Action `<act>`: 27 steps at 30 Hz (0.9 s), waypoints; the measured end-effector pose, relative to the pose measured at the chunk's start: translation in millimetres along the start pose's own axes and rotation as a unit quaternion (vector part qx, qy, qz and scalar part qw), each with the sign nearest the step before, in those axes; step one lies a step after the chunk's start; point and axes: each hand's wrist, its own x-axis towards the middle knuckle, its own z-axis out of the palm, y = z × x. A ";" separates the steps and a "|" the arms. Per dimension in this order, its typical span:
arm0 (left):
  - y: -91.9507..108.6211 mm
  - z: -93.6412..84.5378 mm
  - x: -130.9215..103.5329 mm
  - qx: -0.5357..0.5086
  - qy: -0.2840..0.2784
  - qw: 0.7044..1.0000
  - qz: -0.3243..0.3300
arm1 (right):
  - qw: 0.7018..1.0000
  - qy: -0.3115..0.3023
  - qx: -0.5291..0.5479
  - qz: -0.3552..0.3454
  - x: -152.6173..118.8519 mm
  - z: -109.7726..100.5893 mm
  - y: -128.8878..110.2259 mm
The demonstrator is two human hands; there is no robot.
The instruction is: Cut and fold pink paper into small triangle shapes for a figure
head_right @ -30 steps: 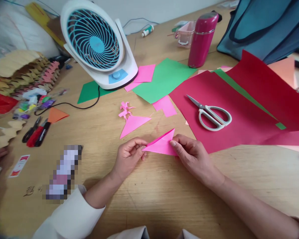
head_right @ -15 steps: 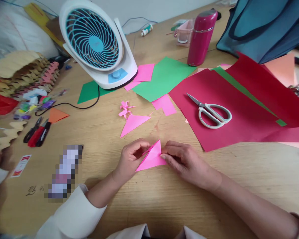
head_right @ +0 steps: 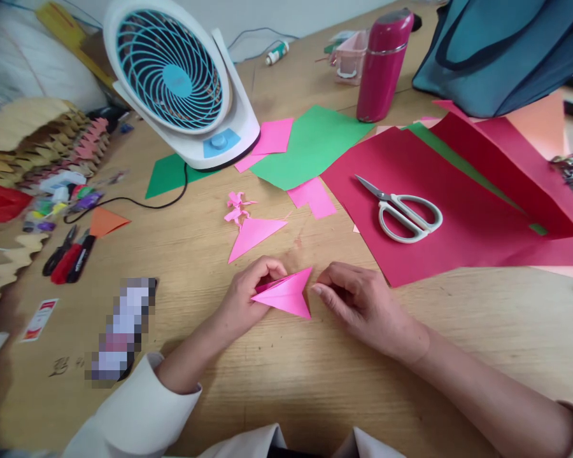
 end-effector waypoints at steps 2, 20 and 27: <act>1.5 -5.3 3.2 0.045 -0.035 0.998 0.018 | 0.999 -0.023 0.000 -0.027 -0.2 1.6 0.7; -5.4 3.1 0.2 0.133 -0.008 0.987 0.086 | 0.987 -0.011 -0.103 -0.122 5.3 6.3 10.7; 0.0 3.9 -3.2 0.115 0.022 0.988 0.096 | 0.979 -0.063 -0.151 -0.123 4.3 8.6 12.7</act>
